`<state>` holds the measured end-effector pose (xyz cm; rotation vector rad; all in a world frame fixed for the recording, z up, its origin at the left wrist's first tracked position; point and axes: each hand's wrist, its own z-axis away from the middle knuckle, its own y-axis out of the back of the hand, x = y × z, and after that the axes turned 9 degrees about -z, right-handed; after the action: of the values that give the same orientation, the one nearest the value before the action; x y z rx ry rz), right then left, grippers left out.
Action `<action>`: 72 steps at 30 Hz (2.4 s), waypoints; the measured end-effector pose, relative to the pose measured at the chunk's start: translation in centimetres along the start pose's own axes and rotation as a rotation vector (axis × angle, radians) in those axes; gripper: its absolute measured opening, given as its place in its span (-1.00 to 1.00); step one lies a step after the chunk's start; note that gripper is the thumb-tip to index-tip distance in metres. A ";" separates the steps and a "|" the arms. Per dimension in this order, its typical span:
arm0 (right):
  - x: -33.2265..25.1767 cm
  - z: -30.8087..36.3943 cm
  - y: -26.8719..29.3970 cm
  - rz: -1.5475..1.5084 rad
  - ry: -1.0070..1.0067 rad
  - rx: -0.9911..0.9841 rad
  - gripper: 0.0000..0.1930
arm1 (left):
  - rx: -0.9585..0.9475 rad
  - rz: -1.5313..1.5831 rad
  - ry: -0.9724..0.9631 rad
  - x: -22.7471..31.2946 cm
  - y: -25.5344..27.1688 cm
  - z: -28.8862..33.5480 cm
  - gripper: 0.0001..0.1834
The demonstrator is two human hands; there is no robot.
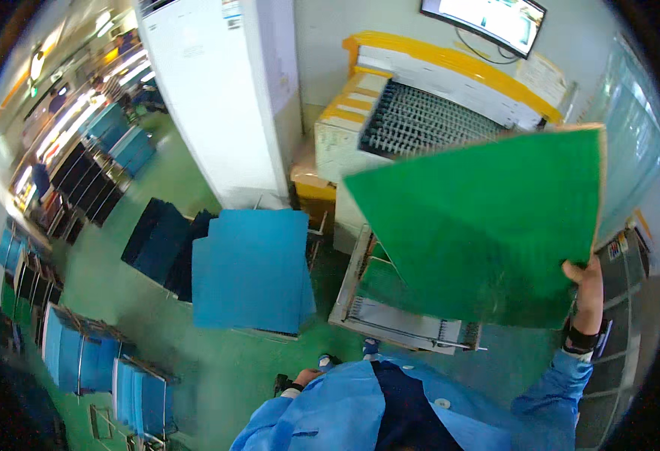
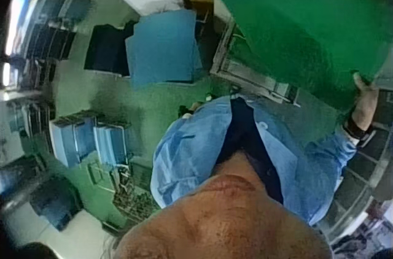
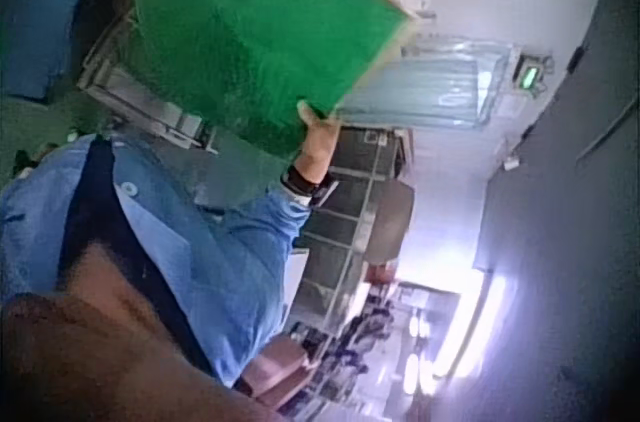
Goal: Moving a metal rack and loading green boards from a slot rack onto the roller intake of a processing machine.
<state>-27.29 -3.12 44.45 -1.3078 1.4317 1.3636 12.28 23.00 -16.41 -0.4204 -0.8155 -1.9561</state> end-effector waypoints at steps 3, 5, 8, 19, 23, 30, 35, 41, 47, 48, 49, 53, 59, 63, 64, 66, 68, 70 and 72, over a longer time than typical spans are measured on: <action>2.9 -0.9 6.0 -0.304 0.044 0.222 -0.64 | 0.014 -0.076 -0.046 1.3 0.2 -2.1 -0.45; 5.9 -2.6 6.8 -0.532 0.045 0.299 -0.63 | 0.032 0.025 -0.319 1.7 0.2 -2.7 -0.47; 8.0 -6.4 5.5 -0.864 0.054 0.251 -0.63 | 0.019 0.161 -0.105 0.0 0.1 -4.9 -0.48; 20.2 -22.1 1.0 -1.107 -0.180 0.090 -0.74 | 0.146 -0.248 -0.131 -0.4 0.7 1.7 -0.66; 24.0 -26.3 -1.1 -1.230 -0.316 0.186 -0.86 | 0.338 -0.044 -0.002 0.6 -2.2 3.5 -0.65; 29.7 -36.5 -2.5 -1.346 -0.374 0.190 -0.87 | 0.419 0.031 0.353 -2.5 -7.7 3.1 -0.57; 27.7 -38.8 -3.4 -0.988 -0.628 -0.184 -0.60 | 0.544 0.331 0.316 0.0 -8.1 5.2 -0.56; 27.4 -40.5 -5.2 -0.362 -0.290 -0.217 -0.66 | 0.487 0.324 0.469 5.4 -5.7 6.6 -0.56; 28.9 -40.7 -6.1 0.793 0.244 -0.009 -0.58 | 0.477 0.235 0.590 11.4 -3.4 8.7 -0.59; 28.8 -40.8 -6.4 0.781 0.248 -0.016 -0.58 | 0.486 0.156 0.588 10.4 -4.0 8.6 -0.60; 29.1 -41.1 -6.2 0.812 0.251 0.012 -0.57 | 0.488 0.155 0.593 9.9 -4.4 8.3 -0.60; 28.5 -43.0 -5.7 0.853 0.184 0.011 -0.55 | 0.525 0.337 0.540 5.0 -7.1 7.3 -0.58; 29.9 -45.1 -4.7 0.910 0.184 0.022 -0.53 | 0.536 0.364 0.589 6.9 -7.7 7.9 -0.56; 30.0 -44.8 -4.9 0.930 0.238 0.034 -0.55 | 0.517 0.242 0.598 6.4 -7.9 8.1 -0.51; 30.0 -44.7 -4.8 0.930 0.261 0.039 -0.54 | 0.512 0.246 0.600 6.2 -8.1 8.0 -0.51; 30.4 -44.8 -4.3 0.937 0.279 0.038 -0.53 | 0.578 0.238 0.518 5.8 -8.5 8.0 -0.49; 31.4 -45.6 -4.0 0.873 0.362 -0.028 -0.51 | 0.497 0.142 0.481 2.9 -8.7 6.8 -0.50; 31.4 -45.3 -4.0 0.868 0.373 -0.068 -0.49 | 0.459 -0.004 0.404 0.3 -9.6 5.3 -0.50; 29.5 -43.1 -5.3 0.761 0.399 -0.127 -0.51 | 0.421 -0.103 0.397 0.1 -9.6 4.8 -0.51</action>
<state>-22.54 -50.02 21.24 -1.2015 2.3053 1.7466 3.77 29.49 -16.41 0.2564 -0.9643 -1.8120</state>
